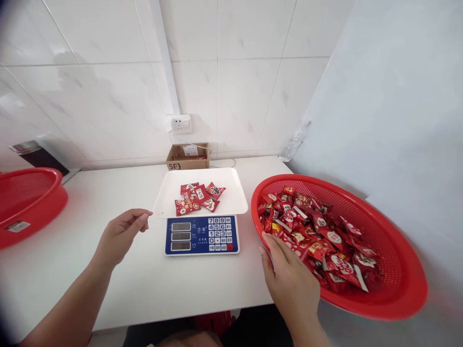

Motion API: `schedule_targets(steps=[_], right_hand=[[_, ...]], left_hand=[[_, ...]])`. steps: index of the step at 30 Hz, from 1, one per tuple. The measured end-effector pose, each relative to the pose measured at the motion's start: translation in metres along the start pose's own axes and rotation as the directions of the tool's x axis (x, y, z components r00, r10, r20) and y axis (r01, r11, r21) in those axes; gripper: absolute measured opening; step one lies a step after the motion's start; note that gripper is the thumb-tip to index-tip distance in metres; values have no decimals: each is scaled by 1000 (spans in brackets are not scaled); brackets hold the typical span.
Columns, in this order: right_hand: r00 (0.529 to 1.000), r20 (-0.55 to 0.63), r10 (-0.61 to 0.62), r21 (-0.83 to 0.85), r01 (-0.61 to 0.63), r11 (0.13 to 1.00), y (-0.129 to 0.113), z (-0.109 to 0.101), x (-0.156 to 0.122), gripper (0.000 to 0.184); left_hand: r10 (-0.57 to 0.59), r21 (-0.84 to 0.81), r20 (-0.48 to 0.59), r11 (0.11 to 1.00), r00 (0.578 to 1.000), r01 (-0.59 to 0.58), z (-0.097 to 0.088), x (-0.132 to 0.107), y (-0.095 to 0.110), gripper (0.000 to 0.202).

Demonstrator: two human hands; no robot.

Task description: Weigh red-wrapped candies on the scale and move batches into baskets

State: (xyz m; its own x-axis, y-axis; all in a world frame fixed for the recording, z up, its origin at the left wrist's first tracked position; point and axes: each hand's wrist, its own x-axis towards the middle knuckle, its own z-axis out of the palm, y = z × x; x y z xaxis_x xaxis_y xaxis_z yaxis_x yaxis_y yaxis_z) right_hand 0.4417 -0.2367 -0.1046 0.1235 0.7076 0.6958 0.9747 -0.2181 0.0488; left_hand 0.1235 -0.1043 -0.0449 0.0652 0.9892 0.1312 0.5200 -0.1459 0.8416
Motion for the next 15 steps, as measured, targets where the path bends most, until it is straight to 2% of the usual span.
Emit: schedule_targets(steps=[3,5,9,12,15], right_hand=[[1000,-9,-23,2,23,1000,0,0,1,32],[999,-18,-40,8,40,999,0,0,1,32],[999,-4,-42,6,42,999,0,0,1,33],[999,2,-48,8,48,999,0,0,0,33],[998,4,-62,9,62,998,1,0,0,33]], left_hand=[[39,24,38,999,999,-40,10,6,6,28],[113,106,53,987,992,-118,17,16,12,30],[246,306,135,911,960,-276,33,53,23,31],[261,375,246,862,933,-340,42,86,29,27],[222,440,365,815,904,-378,49,111,31,26]])
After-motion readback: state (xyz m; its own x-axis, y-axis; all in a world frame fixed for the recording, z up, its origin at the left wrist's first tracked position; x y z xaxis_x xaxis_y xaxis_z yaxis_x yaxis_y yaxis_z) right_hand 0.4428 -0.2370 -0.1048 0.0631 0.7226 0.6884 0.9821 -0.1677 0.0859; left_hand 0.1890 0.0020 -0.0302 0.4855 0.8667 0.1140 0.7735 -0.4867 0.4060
